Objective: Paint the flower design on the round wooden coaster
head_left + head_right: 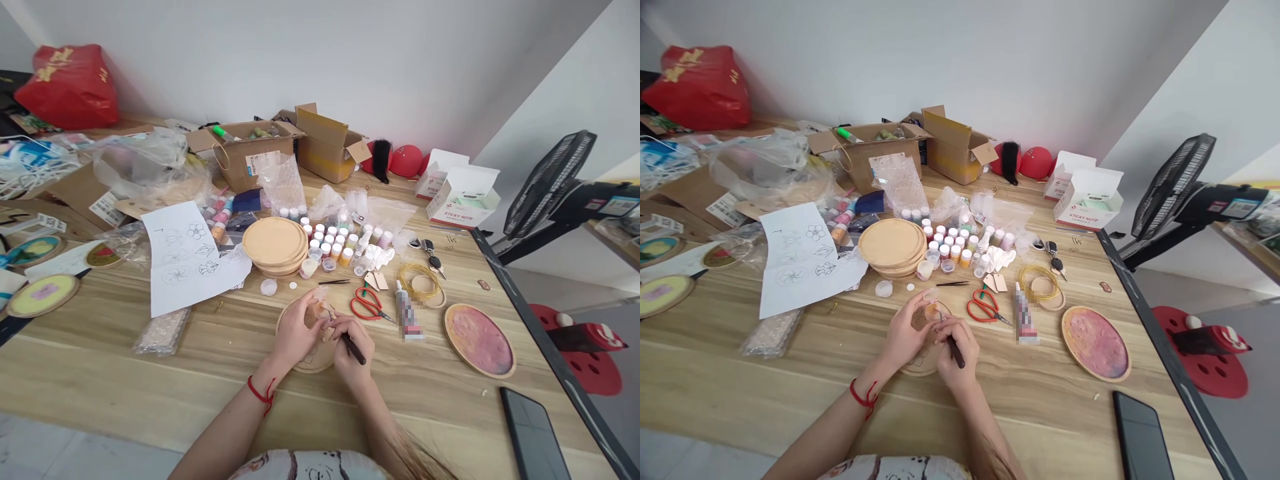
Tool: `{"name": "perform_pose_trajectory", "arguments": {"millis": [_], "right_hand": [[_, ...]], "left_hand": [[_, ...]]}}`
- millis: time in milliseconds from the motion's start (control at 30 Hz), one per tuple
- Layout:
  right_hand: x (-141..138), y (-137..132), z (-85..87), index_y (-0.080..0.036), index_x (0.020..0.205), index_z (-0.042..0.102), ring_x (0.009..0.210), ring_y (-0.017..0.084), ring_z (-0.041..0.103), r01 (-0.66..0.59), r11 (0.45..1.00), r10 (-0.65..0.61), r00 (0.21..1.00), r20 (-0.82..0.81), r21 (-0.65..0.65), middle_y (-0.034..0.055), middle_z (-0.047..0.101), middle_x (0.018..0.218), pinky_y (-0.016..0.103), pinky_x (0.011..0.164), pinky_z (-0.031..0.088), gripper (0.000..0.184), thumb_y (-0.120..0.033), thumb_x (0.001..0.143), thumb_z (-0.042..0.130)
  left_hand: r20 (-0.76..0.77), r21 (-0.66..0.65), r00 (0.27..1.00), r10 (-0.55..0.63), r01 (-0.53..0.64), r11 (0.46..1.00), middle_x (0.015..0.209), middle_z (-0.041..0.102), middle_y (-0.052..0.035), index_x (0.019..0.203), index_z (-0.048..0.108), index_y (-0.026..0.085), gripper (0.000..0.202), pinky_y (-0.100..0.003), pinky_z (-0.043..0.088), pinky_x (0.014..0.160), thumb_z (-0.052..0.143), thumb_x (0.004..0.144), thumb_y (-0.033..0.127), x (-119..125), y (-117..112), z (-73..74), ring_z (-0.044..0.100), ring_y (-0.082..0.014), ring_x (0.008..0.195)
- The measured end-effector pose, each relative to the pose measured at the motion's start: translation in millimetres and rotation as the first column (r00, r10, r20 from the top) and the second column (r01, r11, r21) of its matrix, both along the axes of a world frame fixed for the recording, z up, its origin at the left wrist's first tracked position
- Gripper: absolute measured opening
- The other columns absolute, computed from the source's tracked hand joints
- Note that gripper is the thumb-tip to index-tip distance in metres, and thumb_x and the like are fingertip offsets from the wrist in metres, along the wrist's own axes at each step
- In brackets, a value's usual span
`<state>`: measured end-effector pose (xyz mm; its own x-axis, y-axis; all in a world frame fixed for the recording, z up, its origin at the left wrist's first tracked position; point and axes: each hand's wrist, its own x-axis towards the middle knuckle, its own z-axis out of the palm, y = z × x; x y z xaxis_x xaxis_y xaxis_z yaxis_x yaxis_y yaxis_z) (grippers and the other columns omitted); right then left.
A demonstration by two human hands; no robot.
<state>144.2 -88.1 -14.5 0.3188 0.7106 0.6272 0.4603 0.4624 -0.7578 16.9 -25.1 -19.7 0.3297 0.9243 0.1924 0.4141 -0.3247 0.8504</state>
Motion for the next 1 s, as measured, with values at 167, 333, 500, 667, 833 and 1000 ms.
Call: {"name": "perform_pose_trajectory", "arguments": {"millis": [167, 333, 500, 667, 833, 1000], "right_hand": [[0.7, -1.3, 5.2, -0.023, 0.075, 0.058, 0.079, 0.019, 0.070, -0.092, 0.994, 0.094, 0.995, 0.026, -0.063, 0.0009, 0.069, 0.075, 0.053, 0.107, 0.046, 0.026, -0.002, 0.072, 0.045], [2.0, -2.1, 2.9, -0.023, 0.068, 0.056, 0.068, 0.017, 0.068, -0.141, 0.987, 0.139, 0.990, -0.035, -0.076, -0.0017, 0.067, 0.068, 0.054, 0.109, 0.043, 0.026, -0.001, 0.070, 0.043], [2.6, -1.1, 1.0, -0.023, 0.070, 0.058, 0.071, 0.017, 0.068, -0.045, 0.996, 0.041, 0.998, -0.054, -0.071, -0.0007, 0.067, 0.073, 0.056, 0.110, 0.042, 0.026, -0.002, 0.070, 0.044], [1.2, -1.8, 9.3, -0.024, 0.077, 0.060, 0.082, 0.019, 0.069, -0.168, 0.982, 0.165, 0.985, -0.051, -0.085, 0.0010, 0.068, 0.077, 0.054, 0.112, 0.040, 0.024, -0.003, 0.076, 0.047], [3.2, -4.6, 12.9, -0.023, 0.086, 0.064, 0.089, 0.021, 0.069, -0.321, 0.932, 0.319, 0.947, -0.037, -0.167, 0.0054, 0.071, 0.091, 0.054, 0.115, 0.034, 0.019, -0.010, 0.081, 0.051], [7.2, -4.7, 10.1, -0.022, 0.088, 0.066, 0.091, 0.021, 0.068, -0.250, 0.954, 0.247, 0.968, -0.041, -0.165, 0.0063, 0.071, 0.093, 0.054, 0.115, 0.034, 0.018, -0.014, 0.085, 0.050]], "left_hand": [[0.038, 0.012, 0.999, 0.011, -0.012, 1.000, 0.128, 0.066, -0.0071, 0.138, 0.045, 0.025, 0.061, -0.040, 0.047, 0.104, 0.068, 0.082, 0.016, -1.3, 1.3, 1.6, 0.063, -0.0212, 0.118], [0.026, 0.035, 0.998, 0.065, -0.066, 0.997, 0.127, 0.067, -0.0064, 0.135, 0.047, 0.025, 0.062, -0.037, 0.048, 0.103, 0.066, 0.079, 0.008, -2.4, 3.4, 3.7, 0.064, -0.0206, 0.116], [0.012, 0.051, 1.000, 0.024, -0.025, 0.998, 0.120, 0.070, -0.0060, 0.137, 0.046, 0.026, 0.062, -0.040, 0.048, 0.101, 0.072, 0.081, 0.018, -0.9, 1.5, 1.8, 0.065, -0.0221, 0.114], [0.046, 0.057, 0.999, -0.002, 0.000, 0.998, 0.129, 0.065, -0.0078, 0.137, 0.047, 0.025, 0.058, -0.040, 0.047, 0.103, 0.068, 0.083, 0.017, -1.7, 2.0, 0.2, 0.063, -0.0218, 0.117], [0.058, 0.009, 0.997, 0.057, -0.058, 0.998, 0.131, 0.065, -0.0075, 0.137, 0.047, 0.025, 0.060, -0.039, 0.048, 0.104, 0.060, 0.082, 0.006, -4.2, 7.3, -0.9, 0.062, -0.0207, 0.120], [0.073, 0.063, 0.995, 0.060, -0.065, 0.996, 0.132, 0.064, -0.0082, 0.136, 0.047, 0.024, 0.056, -0.039, 0.047, 0.106, 0.064, 0.084, 0.013, -3.9, 7.8, -3.0, 0.061, -0.0214, 0.122]]}}
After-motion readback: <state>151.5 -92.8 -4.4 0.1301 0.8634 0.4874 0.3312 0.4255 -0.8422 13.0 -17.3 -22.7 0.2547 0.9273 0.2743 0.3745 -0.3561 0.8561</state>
